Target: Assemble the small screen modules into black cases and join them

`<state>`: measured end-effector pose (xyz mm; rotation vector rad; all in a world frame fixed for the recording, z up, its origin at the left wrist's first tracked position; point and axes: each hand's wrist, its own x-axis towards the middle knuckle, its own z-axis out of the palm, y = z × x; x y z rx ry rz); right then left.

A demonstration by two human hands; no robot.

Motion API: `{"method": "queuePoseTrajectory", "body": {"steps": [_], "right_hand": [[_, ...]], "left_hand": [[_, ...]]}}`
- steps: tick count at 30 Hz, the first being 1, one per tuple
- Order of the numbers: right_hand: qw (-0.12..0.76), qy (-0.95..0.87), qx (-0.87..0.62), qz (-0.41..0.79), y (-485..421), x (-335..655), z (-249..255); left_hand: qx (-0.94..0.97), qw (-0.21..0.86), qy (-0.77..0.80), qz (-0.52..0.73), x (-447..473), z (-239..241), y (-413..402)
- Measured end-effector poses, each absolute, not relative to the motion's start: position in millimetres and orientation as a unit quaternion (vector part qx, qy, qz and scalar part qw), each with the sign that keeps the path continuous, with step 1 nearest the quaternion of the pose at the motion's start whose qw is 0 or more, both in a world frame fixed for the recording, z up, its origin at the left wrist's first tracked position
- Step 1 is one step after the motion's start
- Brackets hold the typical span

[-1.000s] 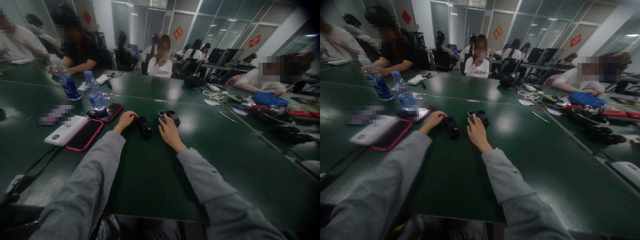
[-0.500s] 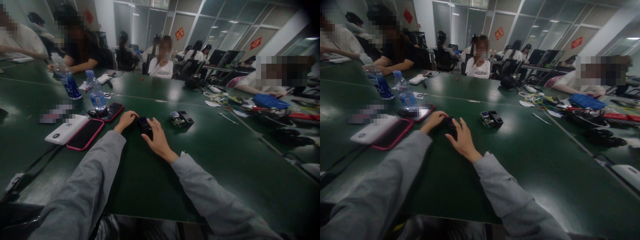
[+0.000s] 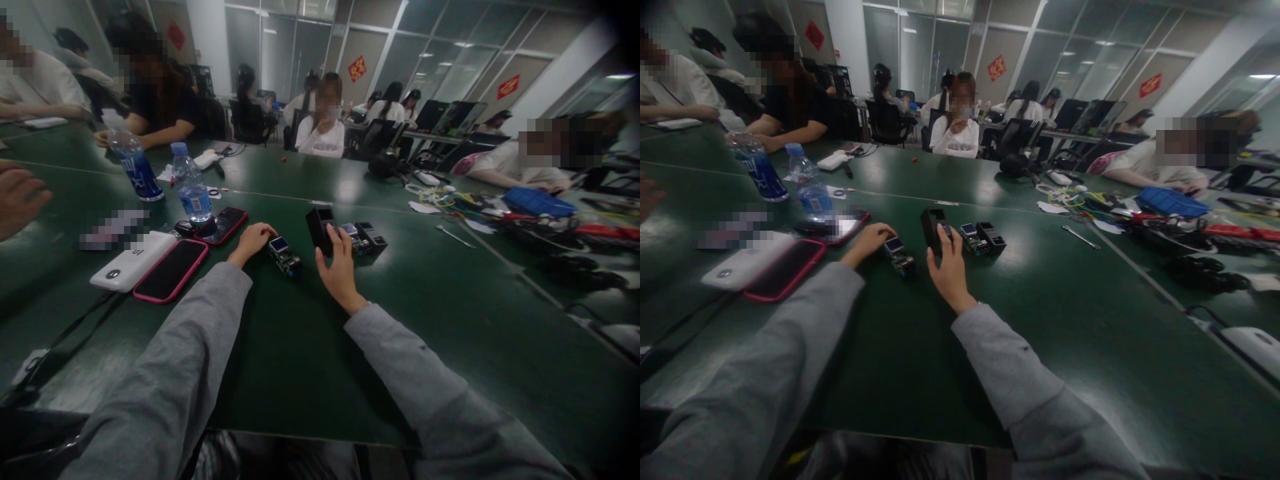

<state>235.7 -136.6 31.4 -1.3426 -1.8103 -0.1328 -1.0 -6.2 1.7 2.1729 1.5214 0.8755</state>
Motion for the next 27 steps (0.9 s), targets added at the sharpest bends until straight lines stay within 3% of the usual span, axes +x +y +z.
{"method": "queuePoseTrajectory", "body": {"steps": [7, 11, 14, 20, 27], "right_hand": [[0.295, -0.75, -0.592, -0.005, -119, 245, 6], [0.335, -0.729, -0.592, -0.076, -127, 241, 17], [0.341, -0.768, -0.535, -0.082, -140, 232, 31], [0.204, -0.914, -0.35, -0.026, -151, 208, 37], [0.246, -0.867, -0.434, -0.018, -132, 203, 19]], "left_hand": [[0.766, 0.174, 0.536, 0.309, -1, 3, -8], [0.763, 0.174, 0.539, 0.31, -1, 1, -6], [0.765, 0.171, 0.536, 0.314, 0, 1, -7], [0.769, 0.166, 0.534, 0.31, 0, 4, -9], [0.764, 0.159, 0.542, 0.312, 1, 4, -9]]}}
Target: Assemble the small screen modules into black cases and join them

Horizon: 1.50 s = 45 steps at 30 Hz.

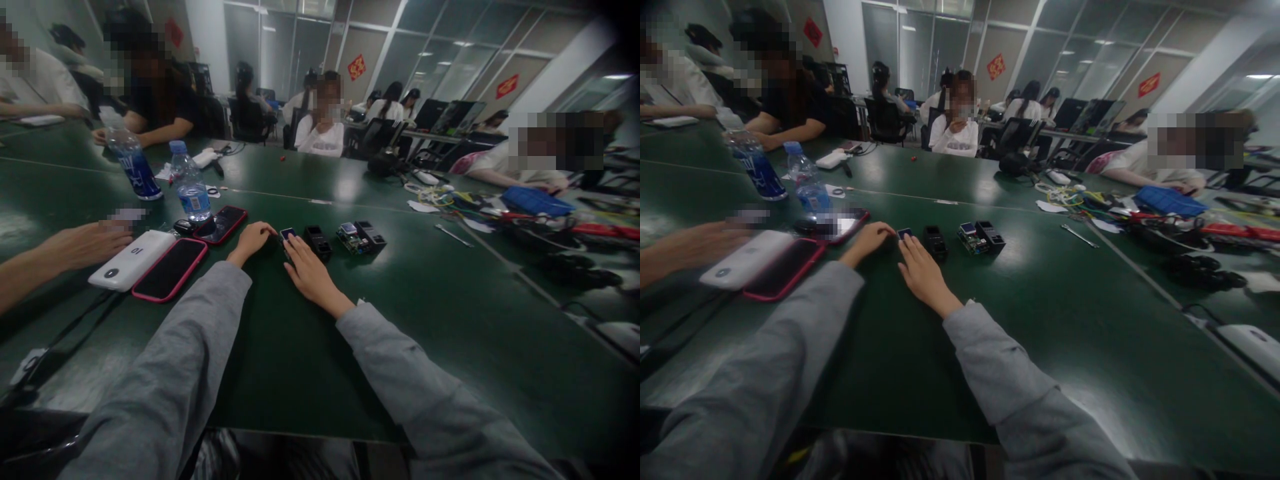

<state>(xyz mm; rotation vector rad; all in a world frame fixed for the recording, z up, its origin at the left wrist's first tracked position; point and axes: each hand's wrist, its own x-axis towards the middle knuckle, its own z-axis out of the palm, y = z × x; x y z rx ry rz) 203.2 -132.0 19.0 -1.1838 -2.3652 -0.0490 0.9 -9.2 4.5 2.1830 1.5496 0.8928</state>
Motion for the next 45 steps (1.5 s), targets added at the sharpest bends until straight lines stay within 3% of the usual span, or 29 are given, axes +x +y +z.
{"method": "queuePoseTrajectory", "body": {"steps": [6, 15, 32, 45], "right_hand": [[0.264, -0.845, -0.462, -0.053, -137, 203, 27], [0.362, -0.715, -0.597, -0.052, -124, 223, 16], [0.328, -0.759, -0.559, -0.054, -132, 218, 23], [0.367, -0.704, -0.608, -0.018, -115, 225, 1]], "left_hand": [[0.767, 0.172, 0.53, 0.319, -2, 0, -7], [0.757, 0.182, 0.544, 0.312, -1, -1, -4], [0.757, 0.192, 0.539, 0.317, -2, -2, -4], [0.762, 0.179, 0.538, 0.314, -1, 0, -6]]}}
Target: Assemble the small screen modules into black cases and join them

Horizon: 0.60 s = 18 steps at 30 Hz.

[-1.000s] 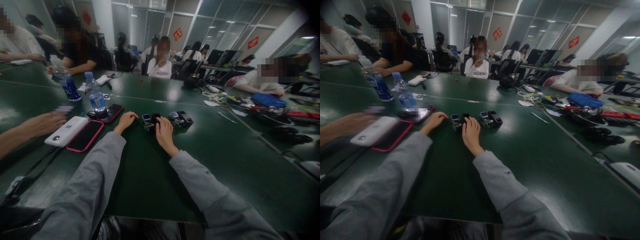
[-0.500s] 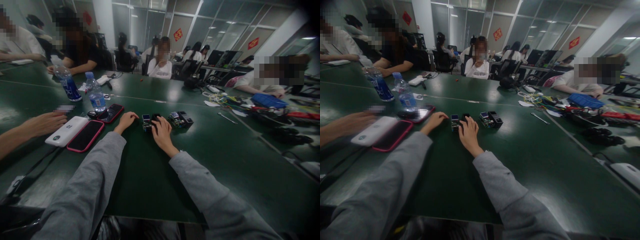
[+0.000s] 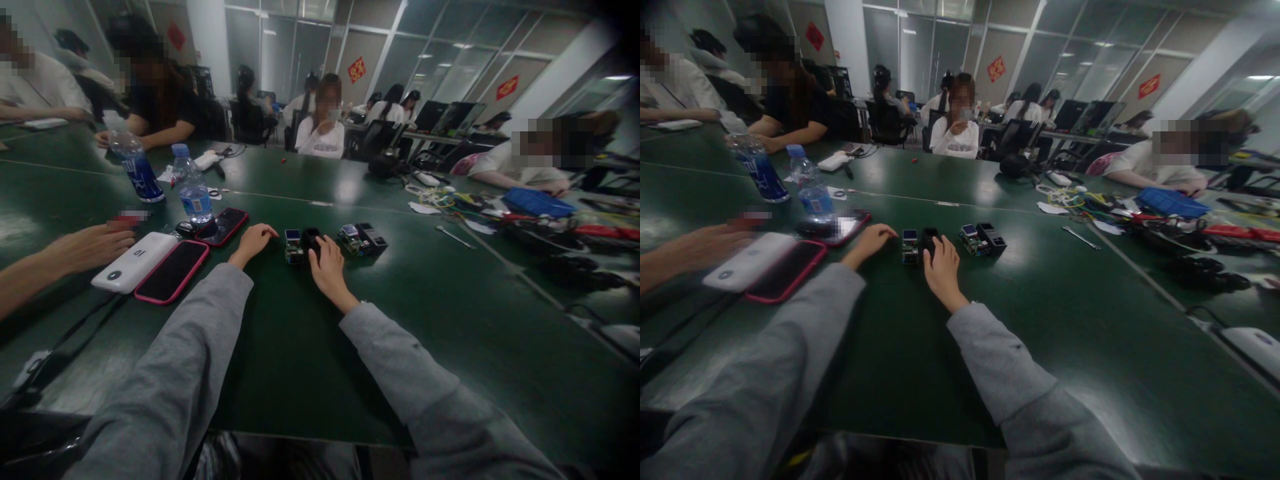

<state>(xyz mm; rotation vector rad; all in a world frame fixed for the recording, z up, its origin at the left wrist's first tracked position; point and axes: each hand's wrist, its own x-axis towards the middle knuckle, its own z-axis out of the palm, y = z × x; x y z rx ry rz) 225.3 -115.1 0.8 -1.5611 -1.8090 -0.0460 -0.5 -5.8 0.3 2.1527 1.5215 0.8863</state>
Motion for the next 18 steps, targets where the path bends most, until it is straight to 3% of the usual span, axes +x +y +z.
{"method": "queuePoseTrajectory", "body": {"steps": [8, 18], "right_hand": [[0.381, -0.664, -0.63, -0.134, -100, 269, 11], [0.358, -0.689, -0.62, -0.113, -100, 275, 5]], "left_hand": [[0.758, 0.187, 0.538, 0.317, -1, 0, -4], [0.76, 0.185, 0.538, 0.314, -2, 2, -7]]}}
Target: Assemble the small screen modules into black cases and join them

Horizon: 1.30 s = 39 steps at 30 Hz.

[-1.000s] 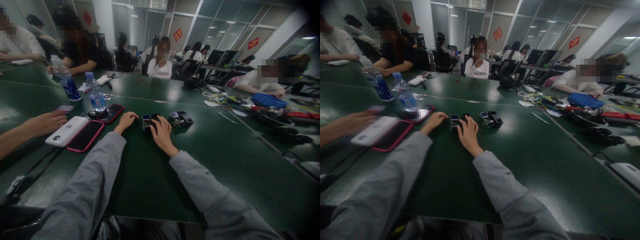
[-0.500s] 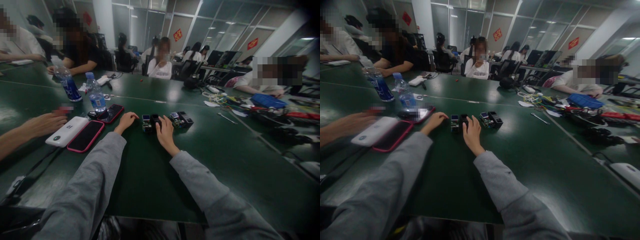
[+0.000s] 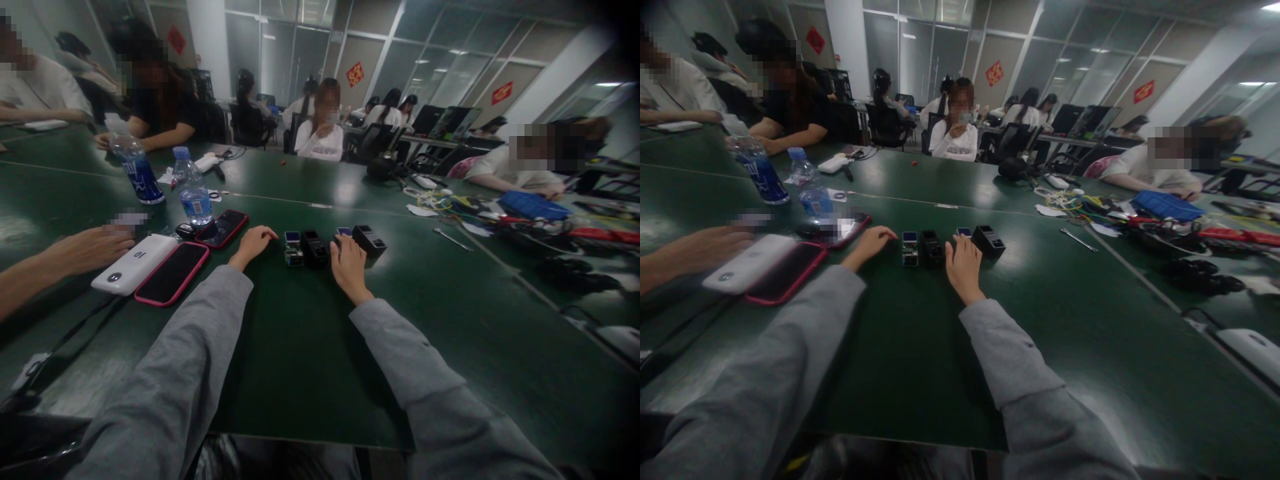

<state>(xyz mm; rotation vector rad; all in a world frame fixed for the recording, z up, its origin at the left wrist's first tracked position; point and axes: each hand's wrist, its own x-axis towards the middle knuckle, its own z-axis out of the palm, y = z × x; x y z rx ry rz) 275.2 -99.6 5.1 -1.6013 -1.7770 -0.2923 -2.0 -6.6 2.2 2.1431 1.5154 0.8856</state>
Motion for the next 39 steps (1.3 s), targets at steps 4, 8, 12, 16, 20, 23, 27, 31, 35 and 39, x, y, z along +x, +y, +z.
{"method": "queuePoseTrajectory", "body": {"steps": [4, 8, 12, 16, 20, 23, 27, 31, 35, 39], "right_hand": [[0.371, -0.705, -0.598, -0.09, -101, 271, 11], [0.405, -0.677, -0.6, -0.133, -96, 289, 21], [0.388, -0.613, -0.655, -0.21, -87, 335, 20], [0.373, -0.562, -0.728, -0.124, -75, 372, 5], [0.34, -0.616, -0.704, -0.093, -70, 374, -4], [0.315, -0.645, -0.687, -0.109, -73, 367, -2], [0.35, -0.63, -0.687, -0.093, -74, 365, -1], [0.422, -0.569, -0.705, -0.037, -69, 374, -5], [0.446, -0.512, -0.734, -0.022, -62, 386, -9], [0.447, -0.505, -0.734, -0.078, -60, 386, -10]], "left_hand": [[0.762, 0.181, 0.535, 0.316, -2, 0, -5], [0.763, 0.179, 0.535, 0.316, -1, -1, -4], [0.764, 0.179, 0.533, 0.317, -1, 0, -5], [0.76, 0.185, 0.54, 0.312, -1, 0, -4], [0.76, 0.187, 0.536, 0.315, -2, -1, -4], [0.762, 0.19, 0.533, 0.314, -2, -1, -4], [0.762, 0.194, 0.535, 0.309, -3, -1, -4], [0.761, 0.197, 0.54, 0.302, -3, 0, -4], [0.762, 0.191, 0.539, 0.303, -2, 2, -6], [0.765, 0.18, 0.535, 0.308, -1, 3, -7]]}}
